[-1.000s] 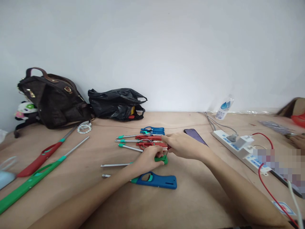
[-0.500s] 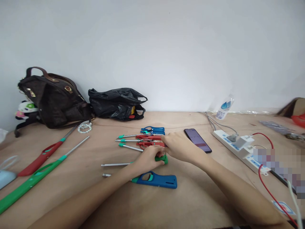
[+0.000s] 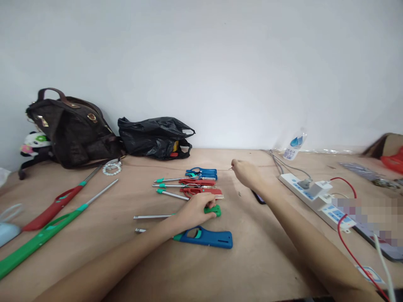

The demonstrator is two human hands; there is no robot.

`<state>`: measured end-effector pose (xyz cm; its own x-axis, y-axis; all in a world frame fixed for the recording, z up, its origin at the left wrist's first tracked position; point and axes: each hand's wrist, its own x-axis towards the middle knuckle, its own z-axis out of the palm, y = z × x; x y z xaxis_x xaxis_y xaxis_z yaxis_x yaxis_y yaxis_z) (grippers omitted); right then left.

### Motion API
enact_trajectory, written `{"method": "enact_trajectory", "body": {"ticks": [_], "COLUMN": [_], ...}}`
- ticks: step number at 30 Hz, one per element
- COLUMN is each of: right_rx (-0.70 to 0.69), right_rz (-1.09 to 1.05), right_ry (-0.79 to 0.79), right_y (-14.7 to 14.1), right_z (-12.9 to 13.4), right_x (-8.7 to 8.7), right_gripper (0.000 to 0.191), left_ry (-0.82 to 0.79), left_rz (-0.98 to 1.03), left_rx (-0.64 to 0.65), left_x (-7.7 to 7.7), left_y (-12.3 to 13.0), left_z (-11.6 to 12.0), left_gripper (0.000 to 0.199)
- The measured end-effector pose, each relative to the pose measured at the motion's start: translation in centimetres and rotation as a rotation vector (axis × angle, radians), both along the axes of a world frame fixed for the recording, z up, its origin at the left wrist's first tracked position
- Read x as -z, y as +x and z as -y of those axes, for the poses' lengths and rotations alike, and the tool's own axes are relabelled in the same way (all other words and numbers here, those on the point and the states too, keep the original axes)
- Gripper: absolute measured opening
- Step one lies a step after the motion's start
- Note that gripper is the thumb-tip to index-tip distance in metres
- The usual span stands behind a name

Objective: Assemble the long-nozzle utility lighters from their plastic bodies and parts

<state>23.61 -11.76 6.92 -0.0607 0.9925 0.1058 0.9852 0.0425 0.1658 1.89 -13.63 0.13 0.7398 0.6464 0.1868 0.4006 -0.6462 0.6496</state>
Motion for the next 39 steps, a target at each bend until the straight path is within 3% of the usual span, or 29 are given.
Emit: {"method": "enact_trajectory", "body": {"ticks": [3, 6, 10, 15, 19, 22, 27, 33, 39], "right_rx": [-0.030, -0.088, -0.184, -0.230, -0.404, -0.527, -0.530, -0.548, -0.558], "right_rz": [0.027, 0.044, 0.045, 0.011, -0.185, -0.295, -0.344, -0.448, -0.479], "right_ry": [-0.052, -0.110, -0.181, -0.189, -0.137, -0.098, -0.001, 0.130, 0.160], "right_y": [-0.9, -1.3, -1.0, -0.7, -1.4, -2.1, -2.6, -2.4, -2.5], "right_z": [-0.3, 0.0, 0.6, 1.5, 2.5, 3.0, 2.8, 2.5, 2.1], "right_x": [2.3, 3.6, 4.0, 3.1, 3.0, 4.4, 6.8, 8.3, 9.6], "right_gripper": [0.026, 0.029, 0.033, 0.032, 0.022, 0.031, 0.028, 0.023, 0.019], "left_ry": [-0.011, -0.036, -0.004, 0.108, 0.209, 0.251, 0.311, 0.369, 0.474], "left_rz": [0.004, 0.019, 0.014, -0.082, -0.170, -0.231, -0.330, -0.370, -0.369], "left_rx": [0.061, 0.107, 0.084, -0.021, -0.145, -0.153, -0.147, -0.125, -0.131], "left_x": [0.1, -0.3, -1.8, -3.2, -2.2, -1.2, -0.5, -0.5, -0.3], "left_y": [-0.1, -0.1, -0.8, -3.5, -6.0, -7.3, -8.0, -8.3, -7.9], "left_z": [0.2, 0.3, -0.4, -1.8, -2.8, -3.4, -3.9, -4.2, -4.0], "left_gripper": [0.025, 0.023, 0.011, 0.003, 0.004, 0.006, 0.007, 0.006, 0.012]}}
